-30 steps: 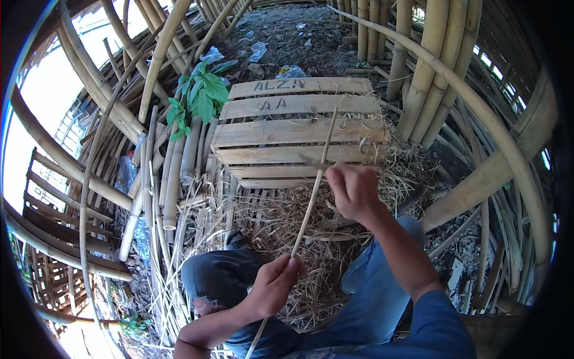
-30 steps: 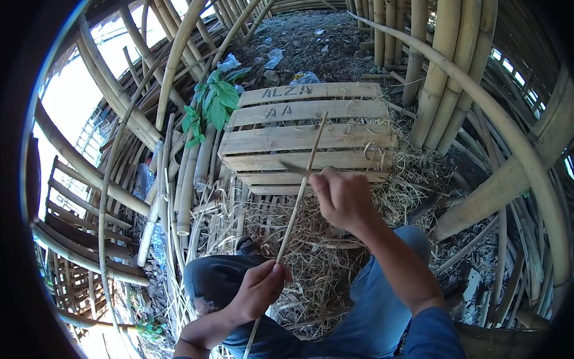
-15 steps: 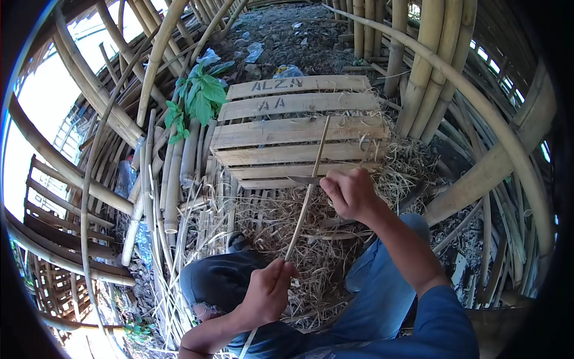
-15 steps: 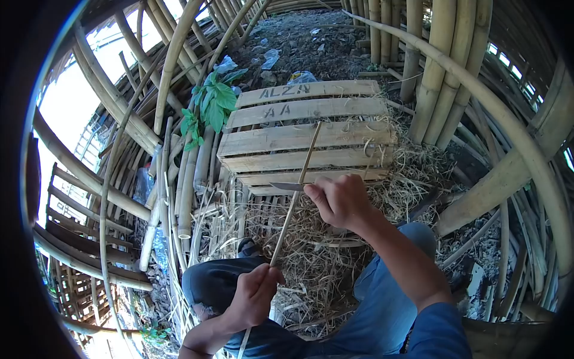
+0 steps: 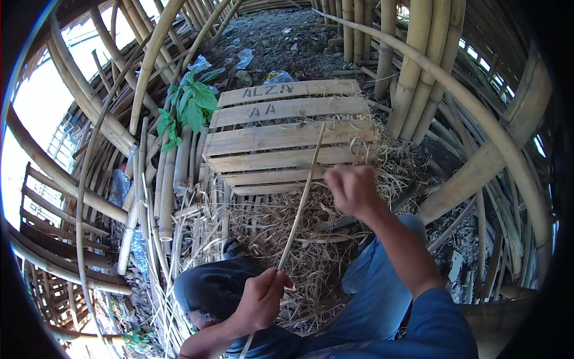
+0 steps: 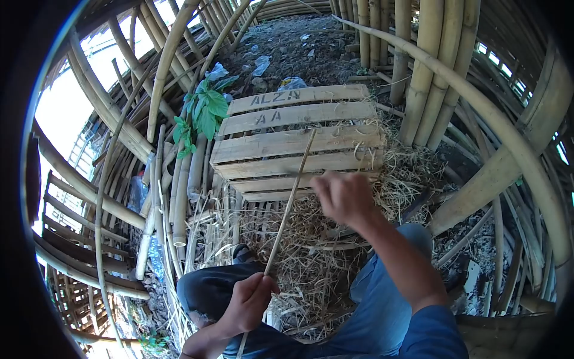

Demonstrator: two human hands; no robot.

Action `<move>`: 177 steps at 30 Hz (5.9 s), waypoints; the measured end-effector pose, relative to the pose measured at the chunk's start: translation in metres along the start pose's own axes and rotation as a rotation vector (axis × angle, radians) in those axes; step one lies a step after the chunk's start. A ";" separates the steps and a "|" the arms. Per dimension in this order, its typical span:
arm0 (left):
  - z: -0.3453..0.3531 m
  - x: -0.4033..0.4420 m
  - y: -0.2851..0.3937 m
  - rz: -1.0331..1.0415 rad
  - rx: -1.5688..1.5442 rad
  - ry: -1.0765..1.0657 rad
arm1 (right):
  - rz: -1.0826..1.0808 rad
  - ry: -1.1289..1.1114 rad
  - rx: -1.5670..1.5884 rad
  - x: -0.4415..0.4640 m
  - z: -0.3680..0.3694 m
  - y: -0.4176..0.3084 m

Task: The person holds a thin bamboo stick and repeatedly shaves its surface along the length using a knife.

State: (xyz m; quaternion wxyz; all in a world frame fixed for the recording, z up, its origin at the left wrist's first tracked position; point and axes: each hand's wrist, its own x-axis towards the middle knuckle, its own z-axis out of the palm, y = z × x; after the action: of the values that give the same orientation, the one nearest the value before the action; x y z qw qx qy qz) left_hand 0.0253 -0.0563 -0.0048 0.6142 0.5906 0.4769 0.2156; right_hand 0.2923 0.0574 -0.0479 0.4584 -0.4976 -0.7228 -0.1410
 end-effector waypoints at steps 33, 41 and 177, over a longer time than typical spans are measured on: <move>0.000 -0.003 -0.013 0.344 0.551 0.243 | -0.075 -0.104 -0.068 -0.011 0.014 -0.024; 0.002 -0.007 -0.014 0.364 0.679 0.291 | 0.307 -0.485 0.093 -0.005 0.004 -0.016; -0.044 0.056 0.026 0.103 -0.557 0.405 | 0.922 -0.748 1.275 -0.001 -0.014 -0.122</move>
State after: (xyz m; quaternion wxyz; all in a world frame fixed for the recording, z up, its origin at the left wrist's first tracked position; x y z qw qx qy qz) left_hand 0.0212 0.0184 0.0079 0.6329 0.3690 0.4816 0.4810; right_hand 0.1959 -0.0096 -0.0107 0.3932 -0.4030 -0.4934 0.6630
